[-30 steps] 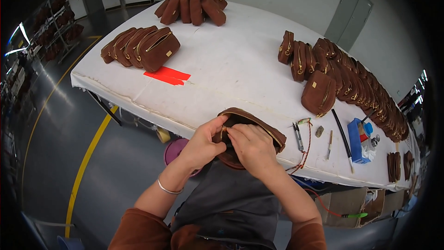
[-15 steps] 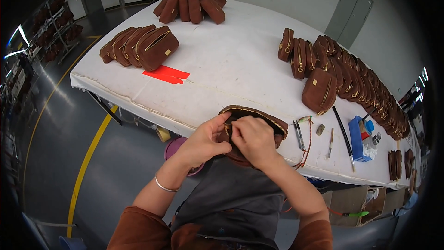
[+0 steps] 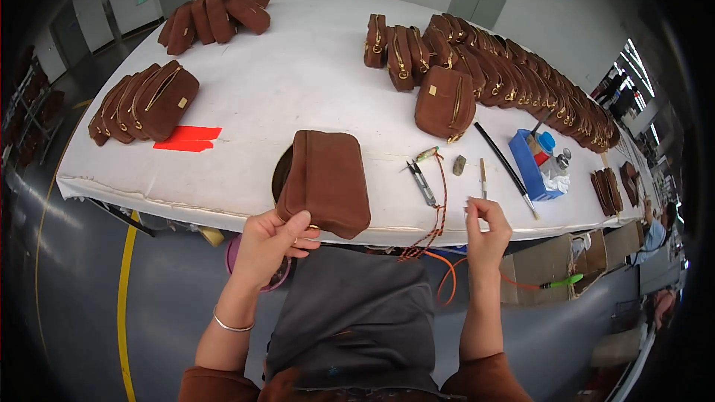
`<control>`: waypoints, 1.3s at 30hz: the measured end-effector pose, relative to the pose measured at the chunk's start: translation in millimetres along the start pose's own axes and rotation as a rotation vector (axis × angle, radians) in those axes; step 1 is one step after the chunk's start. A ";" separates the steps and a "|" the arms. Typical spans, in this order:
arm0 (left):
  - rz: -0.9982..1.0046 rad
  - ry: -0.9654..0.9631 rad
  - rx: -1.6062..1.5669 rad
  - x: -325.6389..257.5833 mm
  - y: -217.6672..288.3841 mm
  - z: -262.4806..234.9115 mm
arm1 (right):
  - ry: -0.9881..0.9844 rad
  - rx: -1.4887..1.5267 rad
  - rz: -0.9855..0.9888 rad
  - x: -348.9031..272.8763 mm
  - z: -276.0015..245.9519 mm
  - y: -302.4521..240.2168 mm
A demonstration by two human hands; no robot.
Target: Assembling hardware and inspecting small brown leather bags at a workshop table.
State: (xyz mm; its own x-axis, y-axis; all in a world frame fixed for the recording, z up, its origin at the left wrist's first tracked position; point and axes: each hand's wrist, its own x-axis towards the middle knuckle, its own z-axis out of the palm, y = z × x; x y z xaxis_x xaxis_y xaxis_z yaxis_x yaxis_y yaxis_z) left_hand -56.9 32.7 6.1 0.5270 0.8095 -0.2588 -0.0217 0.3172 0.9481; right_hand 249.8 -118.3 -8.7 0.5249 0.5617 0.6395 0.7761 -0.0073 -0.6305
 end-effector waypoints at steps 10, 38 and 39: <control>-0.002 -0.127 0.034 0.4 -20.7 35.3 | -0.276 -0.768 -0.043 -1.9 -56.2 72.7; 0.509 -0.391 0.573 -11.0 -65.4 70.5 | -0.385 -0.048 -0.121 -32.0 69.9 -102.2; 0.498 -0.281 0.583 -13.2 -60.4 70.1 | -0.389 -0.048 -0.123 -31.4 70.9 -99.3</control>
State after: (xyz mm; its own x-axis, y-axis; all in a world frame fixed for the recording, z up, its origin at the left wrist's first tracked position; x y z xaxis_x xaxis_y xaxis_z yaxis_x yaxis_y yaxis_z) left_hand -3.0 -31.7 -34.8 0.7674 0.6090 0.2005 0.0952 -0.4175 0.9037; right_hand 131.5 -76.6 2.6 0.2630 0.8316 0.4892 0.8450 0.0462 -0.5327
